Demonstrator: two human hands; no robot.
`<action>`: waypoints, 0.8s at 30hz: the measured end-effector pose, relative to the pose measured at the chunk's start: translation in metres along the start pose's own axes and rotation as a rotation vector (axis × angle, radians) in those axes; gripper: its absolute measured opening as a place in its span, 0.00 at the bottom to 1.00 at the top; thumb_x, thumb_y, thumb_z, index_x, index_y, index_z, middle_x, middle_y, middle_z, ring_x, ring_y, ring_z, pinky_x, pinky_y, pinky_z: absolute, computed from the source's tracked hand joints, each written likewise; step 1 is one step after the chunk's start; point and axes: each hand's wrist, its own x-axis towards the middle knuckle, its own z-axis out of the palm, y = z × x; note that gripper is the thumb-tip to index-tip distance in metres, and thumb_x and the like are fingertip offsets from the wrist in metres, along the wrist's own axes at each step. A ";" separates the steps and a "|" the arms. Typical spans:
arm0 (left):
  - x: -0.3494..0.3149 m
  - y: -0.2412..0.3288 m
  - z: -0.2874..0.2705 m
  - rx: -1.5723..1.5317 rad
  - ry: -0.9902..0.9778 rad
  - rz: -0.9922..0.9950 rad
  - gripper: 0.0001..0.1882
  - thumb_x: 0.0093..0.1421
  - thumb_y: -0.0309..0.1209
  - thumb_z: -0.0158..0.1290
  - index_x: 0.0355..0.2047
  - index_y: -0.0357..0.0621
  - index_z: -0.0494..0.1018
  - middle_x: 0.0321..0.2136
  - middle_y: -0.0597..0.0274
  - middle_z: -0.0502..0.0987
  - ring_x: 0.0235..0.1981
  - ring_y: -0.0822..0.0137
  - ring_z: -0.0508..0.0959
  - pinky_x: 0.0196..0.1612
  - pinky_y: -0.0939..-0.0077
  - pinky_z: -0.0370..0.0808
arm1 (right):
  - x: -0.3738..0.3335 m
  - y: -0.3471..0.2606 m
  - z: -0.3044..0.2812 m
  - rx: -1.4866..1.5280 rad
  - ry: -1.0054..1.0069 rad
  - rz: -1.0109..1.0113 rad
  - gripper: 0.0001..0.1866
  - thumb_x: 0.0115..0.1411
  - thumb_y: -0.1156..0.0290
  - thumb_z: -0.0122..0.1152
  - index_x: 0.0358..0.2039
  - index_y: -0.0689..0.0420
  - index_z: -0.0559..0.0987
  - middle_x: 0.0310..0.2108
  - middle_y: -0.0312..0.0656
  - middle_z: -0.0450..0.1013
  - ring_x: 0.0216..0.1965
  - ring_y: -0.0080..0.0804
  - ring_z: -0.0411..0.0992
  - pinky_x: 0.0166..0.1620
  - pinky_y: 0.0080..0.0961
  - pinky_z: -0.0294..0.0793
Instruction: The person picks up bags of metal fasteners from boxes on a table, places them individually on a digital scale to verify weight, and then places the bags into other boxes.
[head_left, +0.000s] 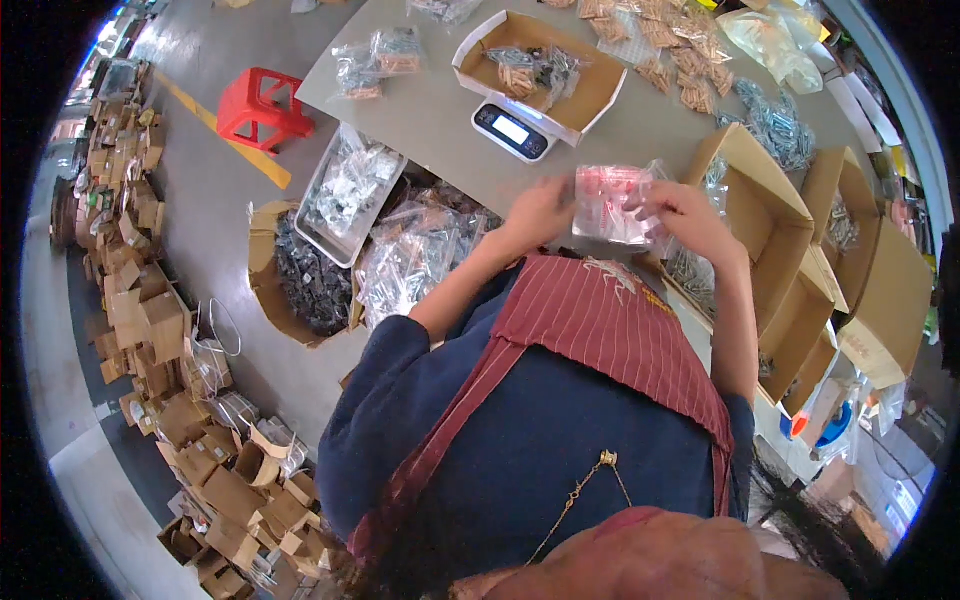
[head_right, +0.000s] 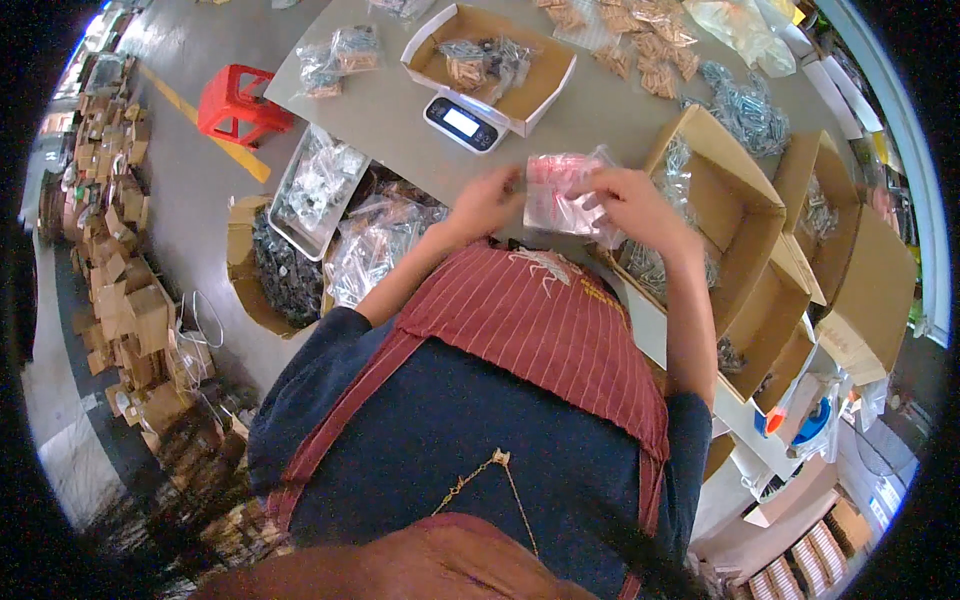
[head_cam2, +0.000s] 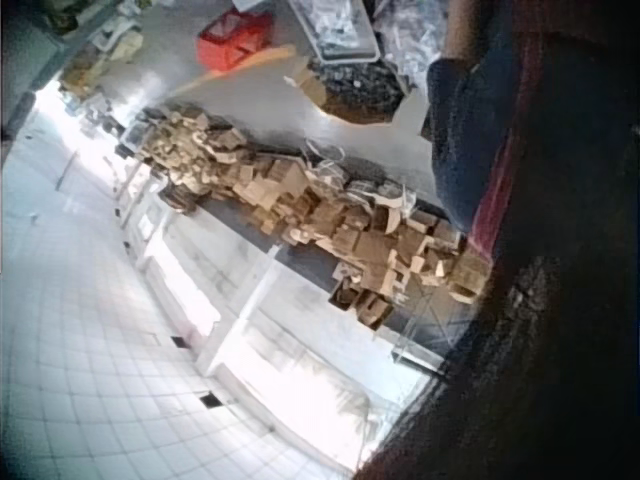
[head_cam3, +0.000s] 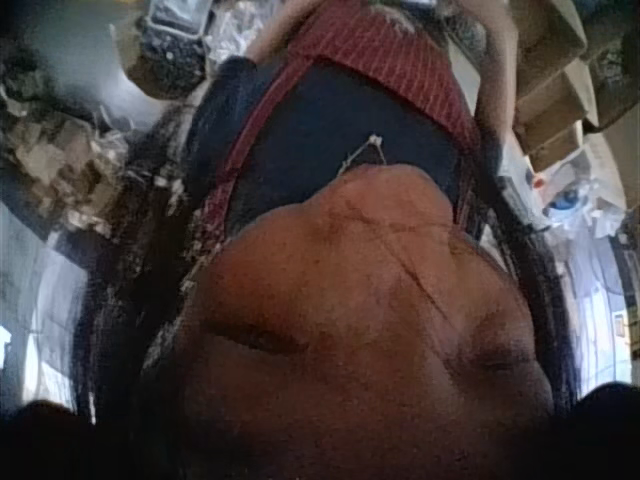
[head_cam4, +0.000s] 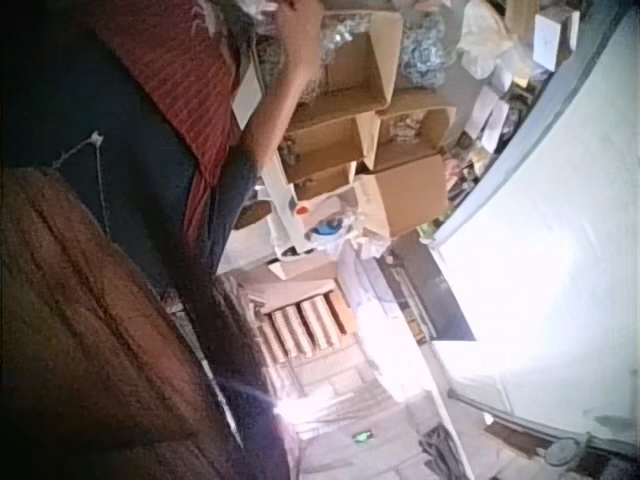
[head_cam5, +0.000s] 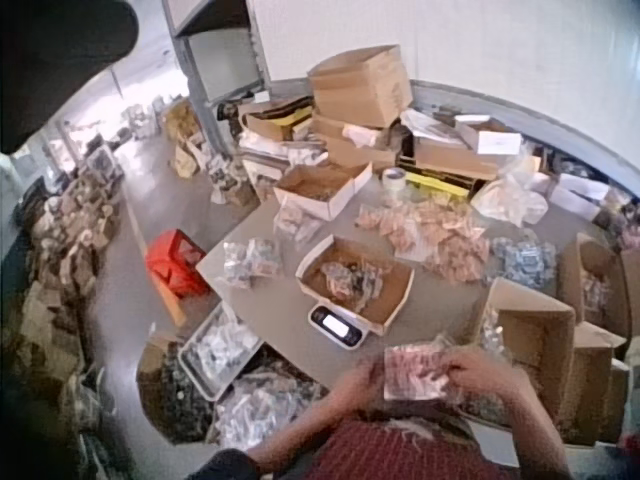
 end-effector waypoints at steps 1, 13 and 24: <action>-0.002 -0.001 0.014 -0.003 0.005 -0.009 0.29 0.56 0.36 0.58 0.56 0.38 0.65 0.53 0.38 0.67 0.51 0.41 0.71 0.51 0.55 0.72 | 0.004 -0.009 0.005 -0.103 0.092 0.010 0.16 0.51 0.79 0.49 0.37 0.62 0.82 0.32 0.55 0.75 0.34 0.45 0.76 0.41 0.37 0.75; -0.003 -0.001 0.041 0.191 0.145 0.180 0.29 0.57 0.36 0.56 0.57 0.41 0.64 0.51 0.40 0.67 0.45 0.38 0.75 0.47 0.51 0.75 | 0.057 0.062 0.039 -1.249 -0.012 0.183 0.11 0.51 0.67 0.55 0.28 0.55 0.85 0.28 0.46 0.80 0.44 0.51 0.74 0.56 0.55 0.62; 0.007 0.007 0.040 0.157 0.098 0.001 0.43 0.57 0.38 0.56 0.65 0.34 0.47 0.51 0.27 0.63 0.40 0.31 0.75 0.43 0.46 0.76 | 0.055 0.063 0.050 -0.928 -0.360 0.233 0.13 0.46 0.66 0.58 0.31 0.55 0.84 0.32 0.50 0.79 0.43 0.49 0.75 0.56 0.53 0.60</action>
